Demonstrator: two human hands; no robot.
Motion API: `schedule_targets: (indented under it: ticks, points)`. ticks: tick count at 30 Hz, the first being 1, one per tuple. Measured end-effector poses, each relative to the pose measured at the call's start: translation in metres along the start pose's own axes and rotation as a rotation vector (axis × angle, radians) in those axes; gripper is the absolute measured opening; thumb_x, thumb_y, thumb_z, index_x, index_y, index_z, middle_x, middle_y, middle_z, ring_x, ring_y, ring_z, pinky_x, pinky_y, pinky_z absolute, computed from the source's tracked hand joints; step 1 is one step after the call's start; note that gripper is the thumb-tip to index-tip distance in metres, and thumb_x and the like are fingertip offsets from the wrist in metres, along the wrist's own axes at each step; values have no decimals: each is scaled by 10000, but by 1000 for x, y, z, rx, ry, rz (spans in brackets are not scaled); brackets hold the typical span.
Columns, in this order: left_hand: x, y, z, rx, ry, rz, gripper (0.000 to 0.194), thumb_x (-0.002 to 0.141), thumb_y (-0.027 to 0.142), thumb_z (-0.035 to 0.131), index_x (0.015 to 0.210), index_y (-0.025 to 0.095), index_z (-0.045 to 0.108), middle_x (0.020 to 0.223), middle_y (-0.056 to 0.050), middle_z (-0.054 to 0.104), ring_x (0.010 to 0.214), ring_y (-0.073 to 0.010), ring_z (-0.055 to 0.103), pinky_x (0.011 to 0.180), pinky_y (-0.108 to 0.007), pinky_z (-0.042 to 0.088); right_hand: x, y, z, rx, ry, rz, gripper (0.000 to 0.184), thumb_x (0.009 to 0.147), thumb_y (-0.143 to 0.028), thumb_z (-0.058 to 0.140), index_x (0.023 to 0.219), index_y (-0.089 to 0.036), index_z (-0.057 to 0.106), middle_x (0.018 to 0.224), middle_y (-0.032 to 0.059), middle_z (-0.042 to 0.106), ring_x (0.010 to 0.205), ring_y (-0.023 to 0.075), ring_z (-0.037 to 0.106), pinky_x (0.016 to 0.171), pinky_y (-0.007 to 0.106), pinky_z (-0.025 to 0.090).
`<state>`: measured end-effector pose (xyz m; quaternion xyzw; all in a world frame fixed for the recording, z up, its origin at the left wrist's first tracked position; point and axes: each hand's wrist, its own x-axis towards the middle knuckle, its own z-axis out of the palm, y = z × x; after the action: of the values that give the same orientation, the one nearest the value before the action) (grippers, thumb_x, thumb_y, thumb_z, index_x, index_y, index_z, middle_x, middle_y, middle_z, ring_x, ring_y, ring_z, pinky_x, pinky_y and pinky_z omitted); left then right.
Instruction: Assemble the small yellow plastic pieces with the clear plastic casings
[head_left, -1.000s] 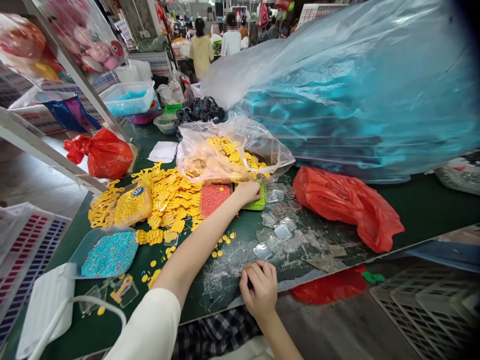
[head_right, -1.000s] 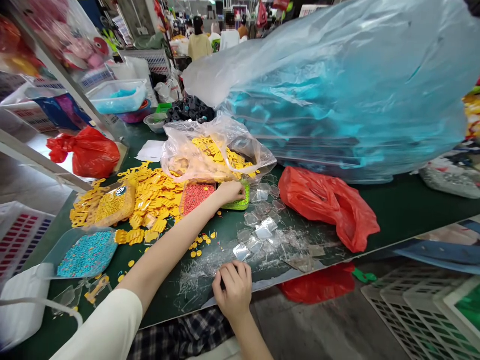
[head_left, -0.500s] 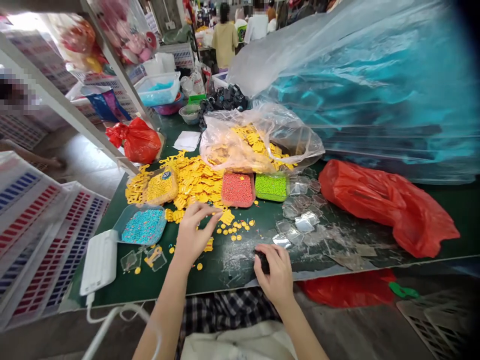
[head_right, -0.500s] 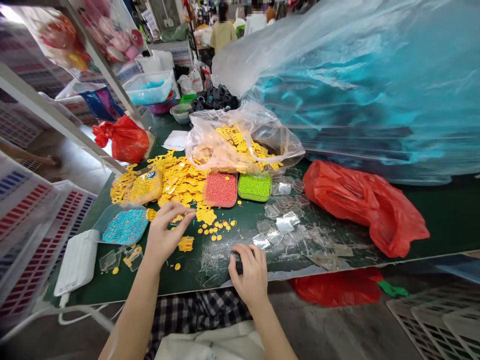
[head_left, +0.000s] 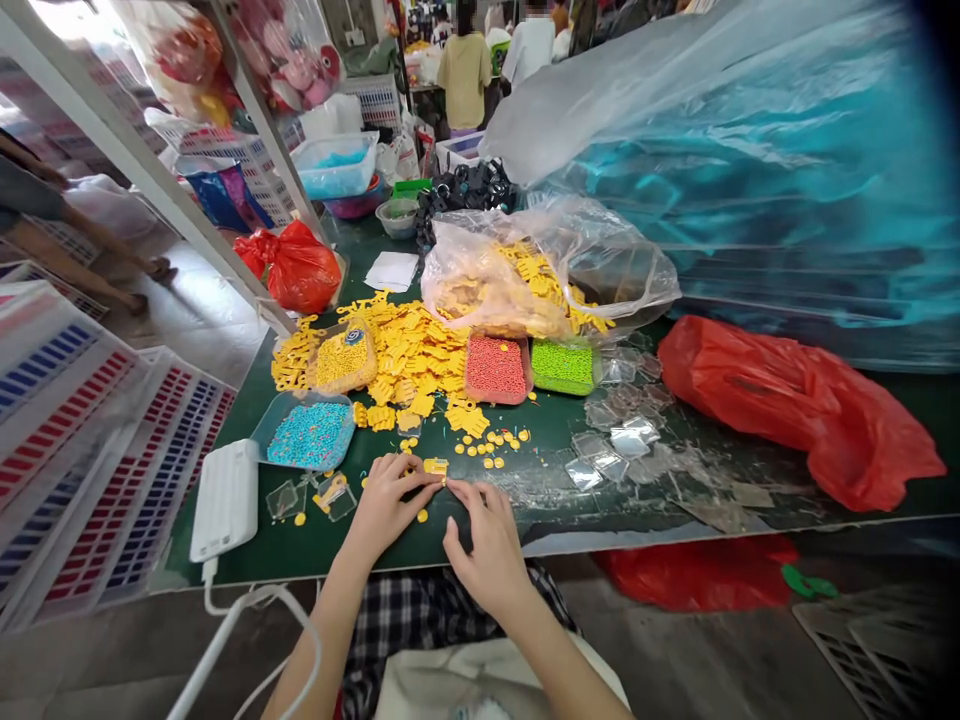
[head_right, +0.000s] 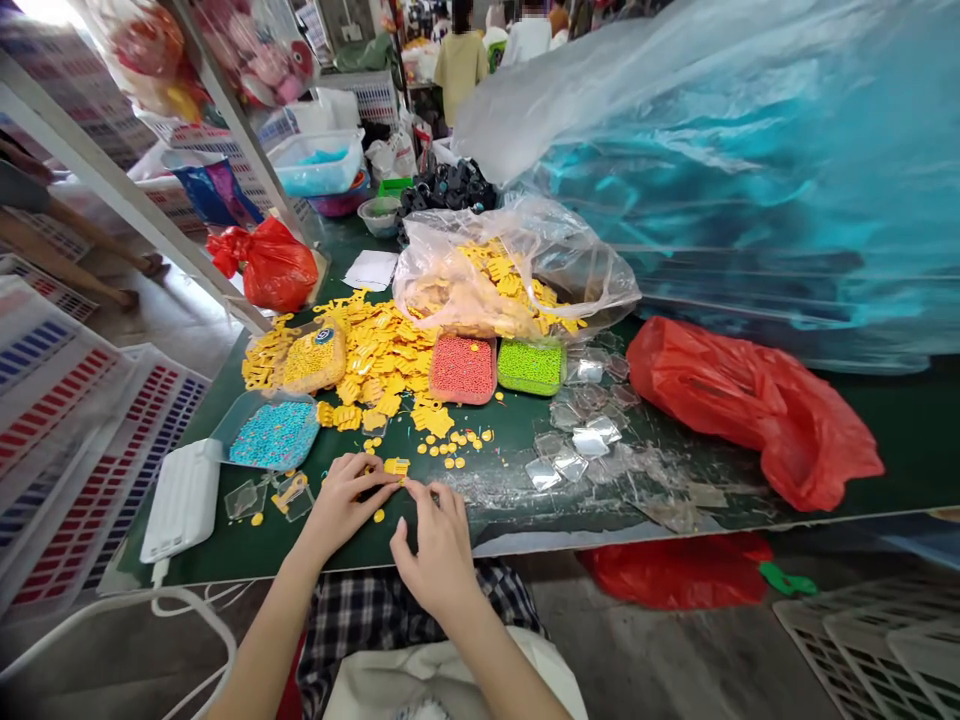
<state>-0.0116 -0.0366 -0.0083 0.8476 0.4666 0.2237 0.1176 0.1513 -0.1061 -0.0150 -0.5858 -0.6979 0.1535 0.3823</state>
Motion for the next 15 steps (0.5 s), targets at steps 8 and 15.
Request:
schedule_targets:
  ticks: [8,15]
  points:
    - [0,-1,0,-6,-20,-15,138,898,318,618,952,285,741,944,-26,651,876,-198,565,783,-346,431,4,2,1,34,24,-25,430,808,-126,442,1227,-206,496,1023,90,653,965,257,566,804,400,490]
    - [-1,-1,1,-37,5,-6,118,860,323,678,959,278,721,943,-18,651,913,-200,564,837,-366,414,-42,-17,-35,354,-61,-42,246,972,-259,400,1159,-249,560,1003,51,658,866,178,625,712,312,543]
